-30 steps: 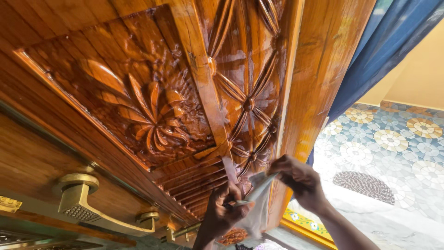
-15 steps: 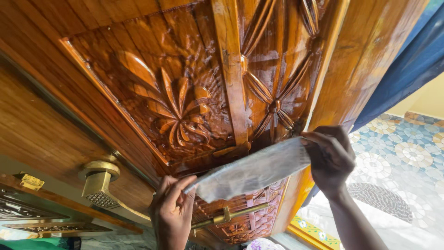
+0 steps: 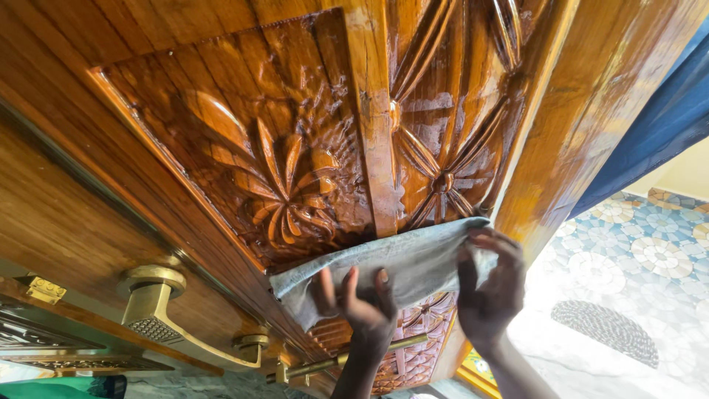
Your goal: The person wipes the surface of a carved wooden door using a cloth. They clean the door's panels, carvings, and the area around the handle and lock.
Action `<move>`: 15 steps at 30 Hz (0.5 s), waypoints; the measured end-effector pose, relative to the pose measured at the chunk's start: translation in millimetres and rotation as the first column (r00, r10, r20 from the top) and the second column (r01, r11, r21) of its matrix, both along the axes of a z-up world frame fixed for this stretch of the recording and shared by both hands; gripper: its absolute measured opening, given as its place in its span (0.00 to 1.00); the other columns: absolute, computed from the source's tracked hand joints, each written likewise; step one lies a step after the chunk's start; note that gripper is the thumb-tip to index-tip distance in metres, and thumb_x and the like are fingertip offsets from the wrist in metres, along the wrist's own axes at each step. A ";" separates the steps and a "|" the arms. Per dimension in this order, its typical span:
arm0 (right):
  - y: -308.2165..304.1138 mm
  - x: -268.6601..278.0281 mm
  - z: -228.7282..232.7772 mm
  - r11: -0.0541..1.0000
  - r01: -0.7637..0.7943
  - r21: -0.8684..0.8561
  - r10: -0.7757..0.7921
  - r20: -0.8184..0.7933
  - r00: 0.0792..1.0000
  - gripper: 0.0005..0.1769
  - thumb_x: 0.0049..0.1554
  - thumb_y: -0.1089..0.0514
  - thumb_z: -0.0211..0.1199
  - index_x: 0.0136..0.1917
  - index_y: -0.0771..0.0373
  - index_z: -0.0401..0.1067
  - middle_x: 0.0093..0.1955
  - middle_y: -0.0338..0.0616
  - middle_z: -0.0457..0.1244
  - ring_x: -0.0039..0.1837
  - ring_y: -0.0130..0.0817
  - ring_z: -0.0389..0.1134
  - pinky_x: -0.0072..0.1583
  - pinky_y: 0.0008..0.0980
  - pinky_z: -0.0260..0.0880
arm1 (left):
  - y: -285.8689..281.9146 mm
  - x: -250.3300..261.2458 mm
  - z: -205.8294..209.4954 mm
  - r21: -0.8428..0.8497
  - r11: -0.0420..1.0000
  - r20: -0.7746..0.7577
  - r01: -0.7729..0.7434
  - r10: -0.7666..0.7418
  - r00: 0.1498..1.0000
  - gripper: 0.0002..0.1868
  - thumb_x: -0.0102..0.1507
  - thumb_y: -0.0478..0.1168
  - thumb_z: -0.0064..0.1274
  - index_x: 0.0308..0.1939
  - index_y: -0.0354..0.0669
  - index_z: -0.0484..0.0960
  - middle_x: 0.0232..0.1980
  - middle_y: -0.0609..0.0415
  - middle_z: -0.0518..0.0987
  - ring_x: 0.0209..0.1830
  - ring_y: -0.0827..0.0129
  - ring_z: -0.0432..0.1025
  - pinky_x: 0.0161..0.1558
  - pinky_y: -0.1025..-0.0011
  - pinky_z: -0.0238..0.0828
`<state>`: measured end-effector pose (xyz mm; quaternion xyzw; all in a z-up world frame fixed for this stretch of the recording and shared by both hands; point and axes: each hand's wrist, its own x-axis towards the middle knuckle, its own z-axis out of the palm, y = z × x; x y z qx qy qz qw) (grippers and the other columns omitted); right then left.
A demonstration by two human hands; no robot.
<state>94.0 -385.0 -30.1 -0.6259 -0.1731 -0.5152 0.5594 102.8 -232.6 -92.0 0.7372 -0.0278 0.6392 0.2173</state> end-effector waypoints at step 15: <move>32.3 46.2 -96.0 0.777 0.426 -0.463 -0.365 0.220 0.905 0.34 0.67 0.49 0.52 0.73 0.80 0.55 0.78 0.73 0.45 0.82 0.71 0.42 0.80 0.65 0.41 | 18.2 16.2 -72.2 0.104 0.977 -0.233 -0.185 0.205 0.950 0.43 0.71 0.63 0.42 0.78 0.34 0.52 0.81 0.28 0.38 0.80 0.21 0.27 0.72 0.21 0.25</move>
